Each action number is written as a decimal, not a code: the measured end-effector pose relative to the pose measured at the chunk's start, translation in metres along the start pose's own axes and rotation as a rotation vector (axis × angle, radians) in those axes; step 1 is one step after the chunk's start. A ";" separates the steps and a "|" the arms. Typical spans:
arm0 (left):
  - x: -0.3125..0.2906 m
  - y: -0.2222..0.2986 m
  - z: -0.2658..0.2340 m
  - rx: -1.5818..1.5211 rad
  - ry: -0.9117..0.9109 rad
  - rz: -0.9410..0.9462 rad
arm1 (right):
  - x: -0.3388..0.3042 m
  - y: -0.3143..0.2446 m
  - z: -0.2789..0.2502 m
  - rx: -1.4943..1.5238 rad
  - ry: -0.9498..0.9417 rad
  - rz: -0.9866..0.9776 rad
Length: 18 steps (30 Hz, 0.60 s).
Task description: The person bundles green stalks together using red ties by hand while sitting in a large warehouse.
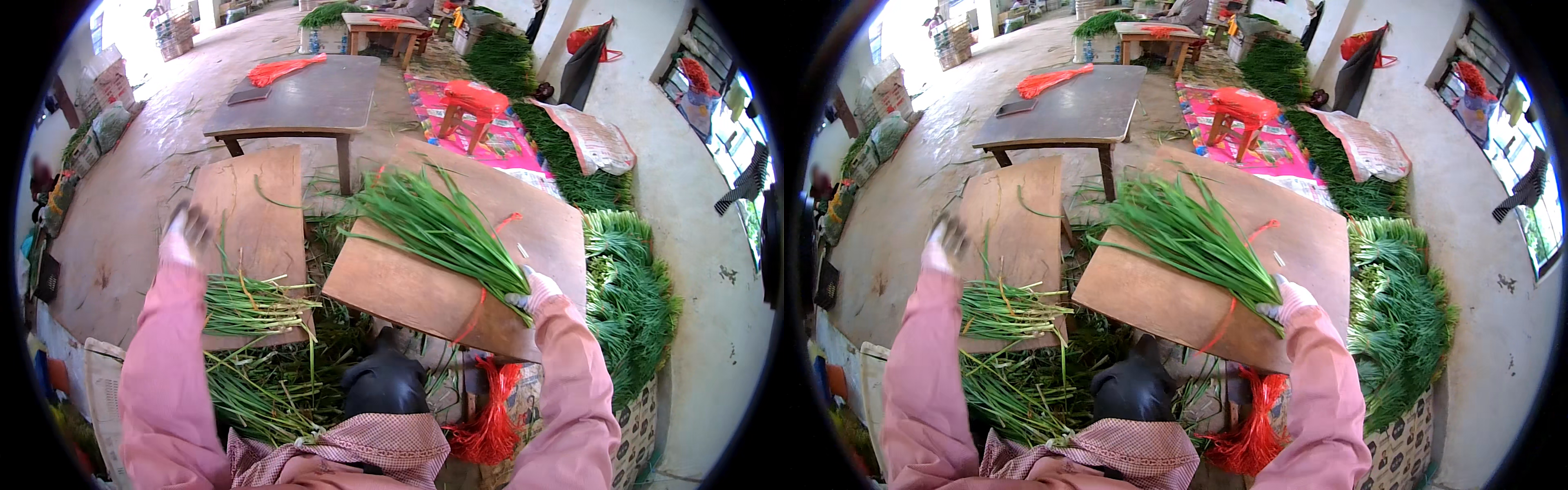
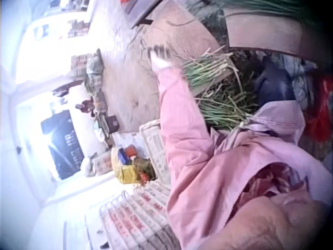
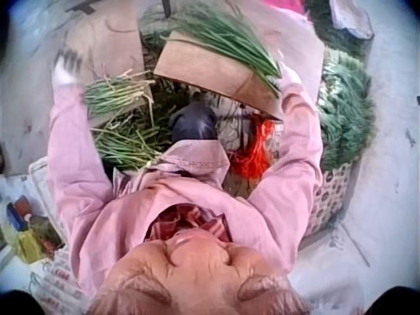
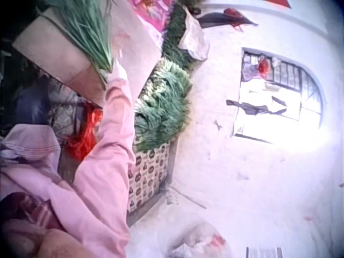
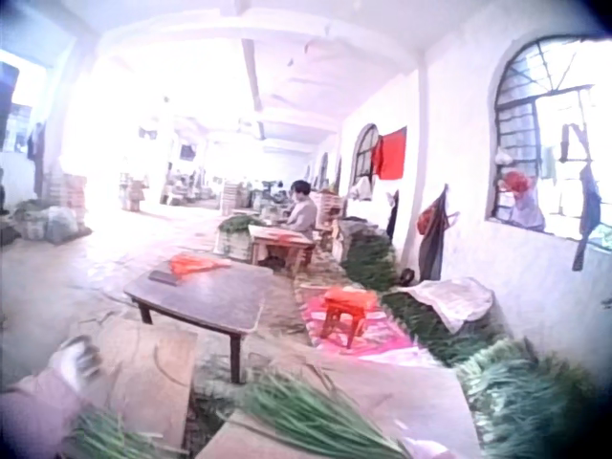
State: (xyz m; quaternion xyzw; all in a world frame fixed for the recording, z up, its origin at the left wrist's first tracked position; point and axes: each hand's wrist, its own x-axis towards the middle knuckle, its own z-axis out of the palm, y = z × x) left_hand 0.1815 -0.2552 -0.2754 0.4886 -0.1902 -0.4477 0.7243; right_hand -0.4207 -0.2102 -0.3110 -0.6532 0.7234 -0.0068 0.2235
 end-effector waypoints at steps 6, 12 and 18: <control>-0.129 -0.037 -0.063 1.012 -0.533 0.396 | -0.013 -0.037 -0.005 -0.365 -0.031 0.089; -0.182 -0.114 -0.045 1.273 -1.182 0.817 | -0.002 -0.029 -0.001 -0.302 0.026 0.042; -0.192 -0.119 -0.092 1.804 -1.106 0.466 | -0.003 0.035 0.009 -0.355 0.253 0.115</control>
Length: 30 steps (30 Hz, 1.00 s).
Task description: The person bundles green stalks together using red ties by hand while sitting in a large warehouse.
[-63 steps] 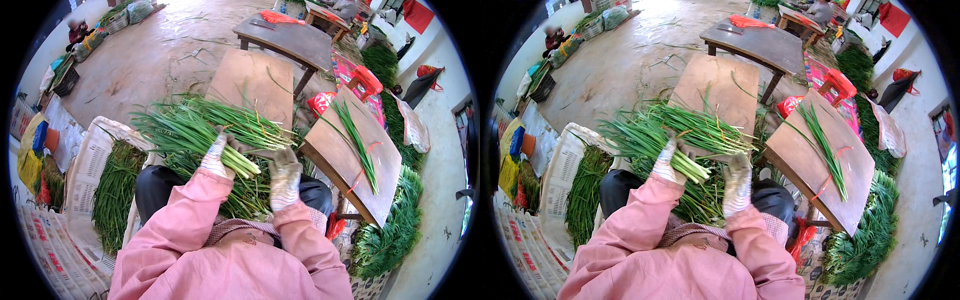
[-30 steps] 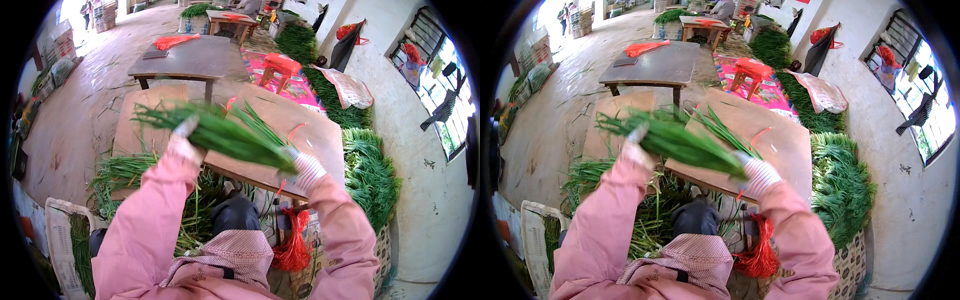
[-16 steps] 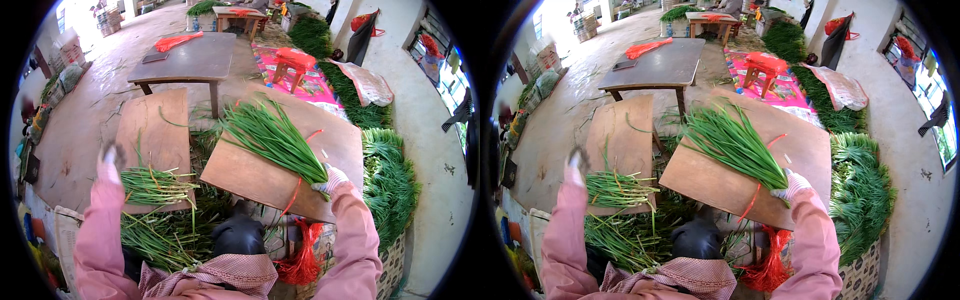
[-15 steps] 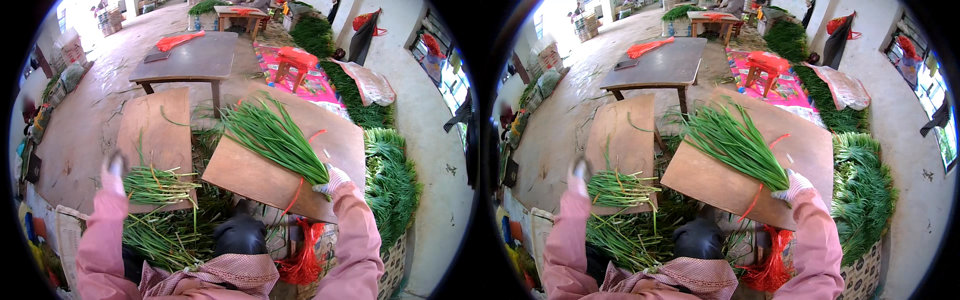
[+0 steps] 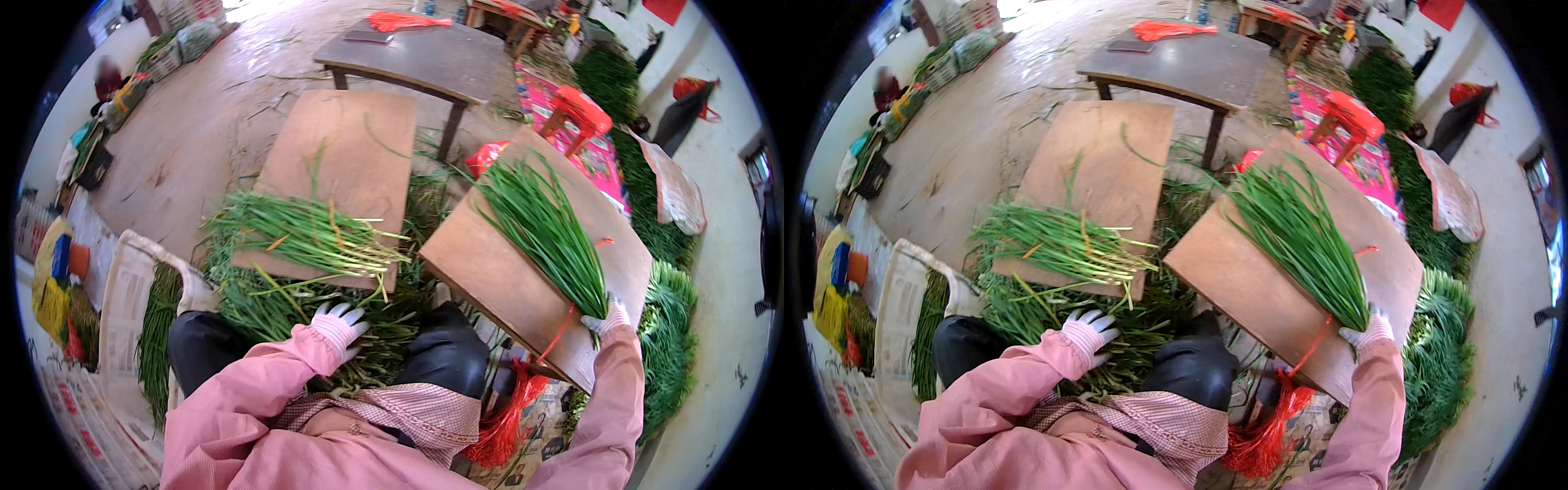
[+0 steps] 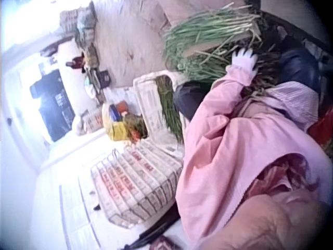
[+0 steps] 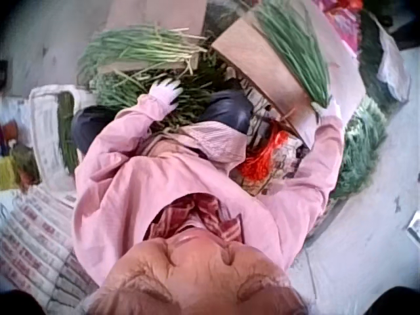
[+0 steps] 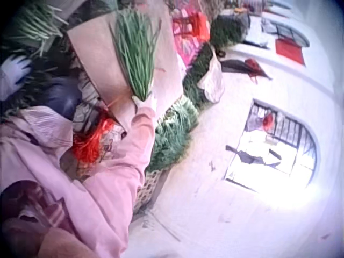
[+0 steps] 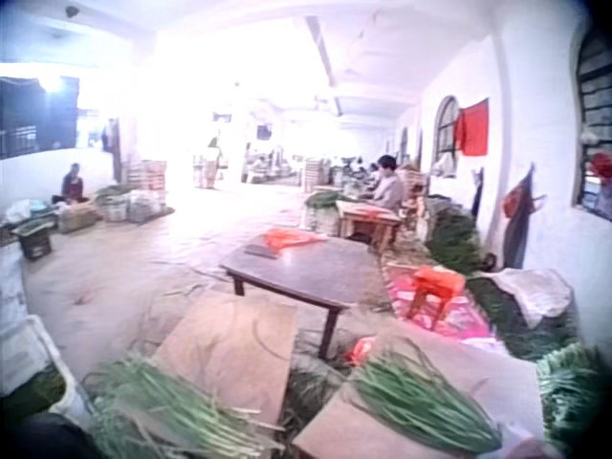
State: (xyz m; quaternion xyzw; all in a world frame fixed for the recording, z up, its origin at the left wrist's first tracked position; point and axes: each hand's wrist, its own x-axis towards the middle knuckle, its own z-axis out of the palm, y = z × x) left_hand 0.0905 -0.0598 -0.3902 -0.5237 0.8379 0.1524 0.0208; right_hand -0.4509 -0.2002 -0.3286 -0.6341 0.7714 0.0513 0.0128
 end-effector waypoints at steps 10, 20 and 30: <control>-0.092 0.002 0.034 -0.243 -0.192 -0.113 | -0.115 -0.340 -0.060 0.440 -0.102 -1.094; -0.107 -0.014 0.052 -0.358 -0.044 -0.007 | -0.100 -0.437 0.002 -0.055 -0.148 -0.774; -0.124 -0.031 0.010 -0.492 0.152 0.001 | -0.105 -0.467 -0.034 -0.079 -0.055 -0.771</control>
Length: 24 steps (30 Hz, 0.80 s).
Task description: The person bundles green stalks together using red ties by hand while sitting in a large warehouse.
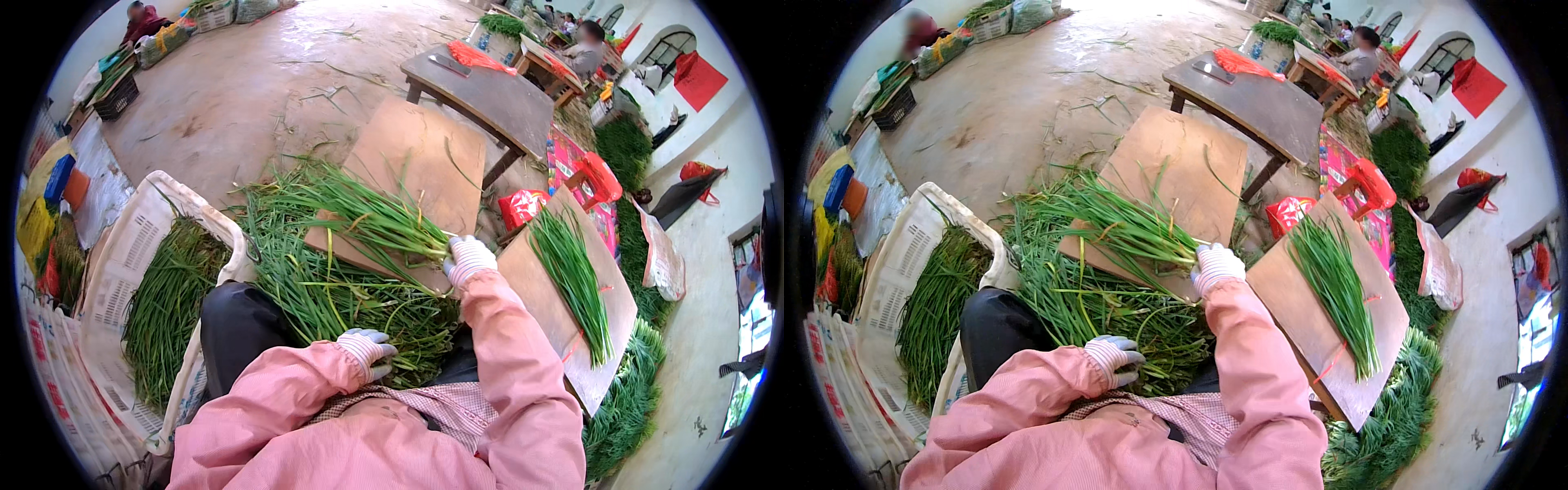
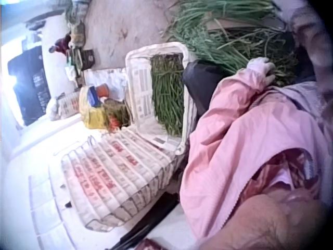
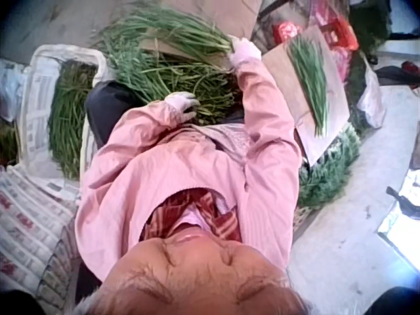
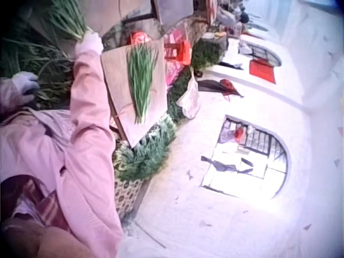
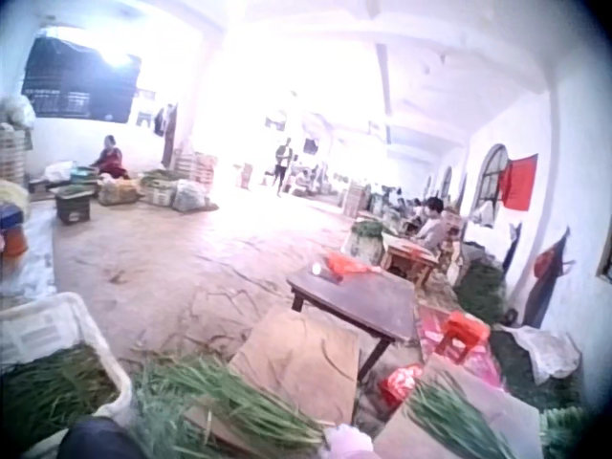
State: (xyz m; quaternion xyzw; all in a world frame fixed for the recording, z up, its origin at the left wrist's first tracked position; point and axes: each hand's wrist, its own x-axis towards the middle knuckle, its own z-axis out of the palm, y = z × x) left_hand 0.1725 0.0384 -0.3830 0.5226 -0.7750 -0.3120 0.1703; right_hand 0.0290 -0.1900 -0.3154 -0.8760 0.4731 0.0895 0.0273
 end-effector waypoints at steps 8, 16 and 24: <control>-0.002 0.016 -0.015 -1.090 0.236 -0.348 | -0.009 0.019 0.027 1.181 -0.298 0.294; 0.031 0.007 -0.022 -1.298 0.441 -0.386 | -0.069 0.015 0.020 1.176 -0.097 0.105; 0.069 -0.008 -0.044 -1.946 0.677 -0.681 | -0.117 -0.037 0.054 0.973 -0.069 -0.226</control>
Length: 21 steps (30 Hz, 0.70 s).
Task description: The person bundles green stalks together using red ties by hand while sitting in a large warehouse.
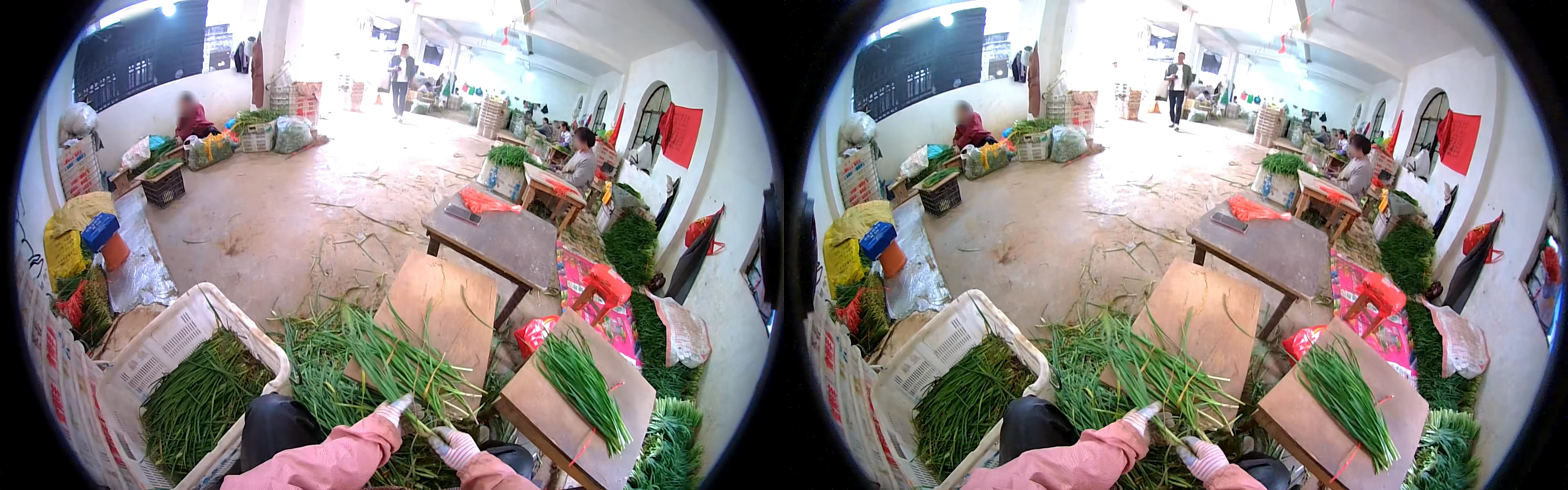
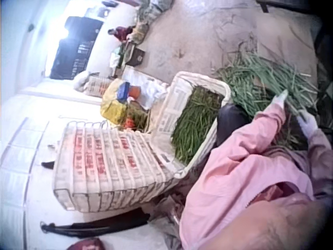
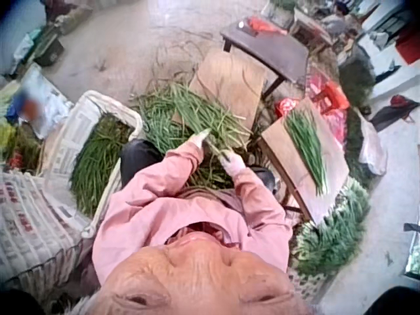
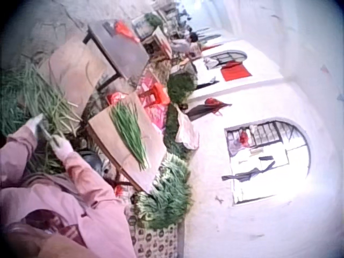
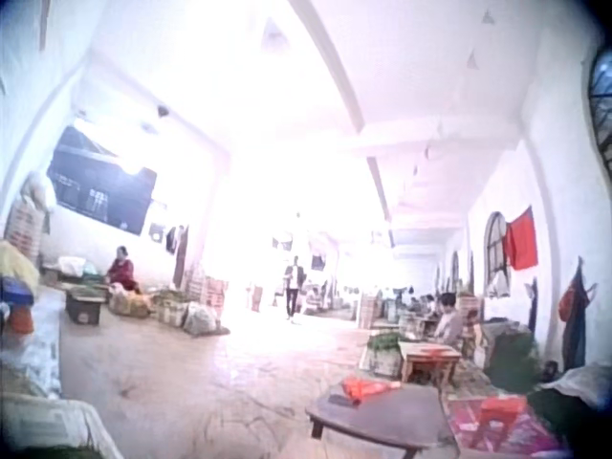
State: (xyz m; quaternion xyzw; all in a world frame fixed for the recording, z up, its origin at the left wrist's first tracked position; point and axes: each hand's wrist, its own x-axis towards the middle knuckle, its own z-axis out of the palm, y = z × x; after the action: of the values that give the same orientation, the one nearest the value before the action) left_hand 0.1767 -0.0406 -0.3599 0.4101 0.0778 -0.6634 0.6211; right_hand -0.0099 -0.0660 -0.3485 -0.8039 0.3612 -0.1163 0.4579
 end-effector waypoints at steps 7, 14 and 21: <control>0.018 -0.029 -0.026 0.238 -0.124 0.247 | 0.015 -0.032 -0.021 -0.181 -0.087 -0.074; 0.033 -0.050 -0.026 0.151 -0.347 0.175 | 0.042 0.010 0.028 0.420 -0.083 0.030; 0.031 0.001 -0.022 -0.198 -0.344 0.246 | 0.036 0.007 0.015 0.008 -0.220 -0.075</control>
State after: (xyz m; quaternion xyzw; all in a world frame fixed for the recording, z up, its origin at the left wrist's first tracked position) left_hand 0.1906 -0.0506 -0.3939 0.2345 -0.0150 -0.6320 0.7385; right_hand 0.0200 -0.0832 -0.3670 -0.8231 0.2778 -0.0457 0.4932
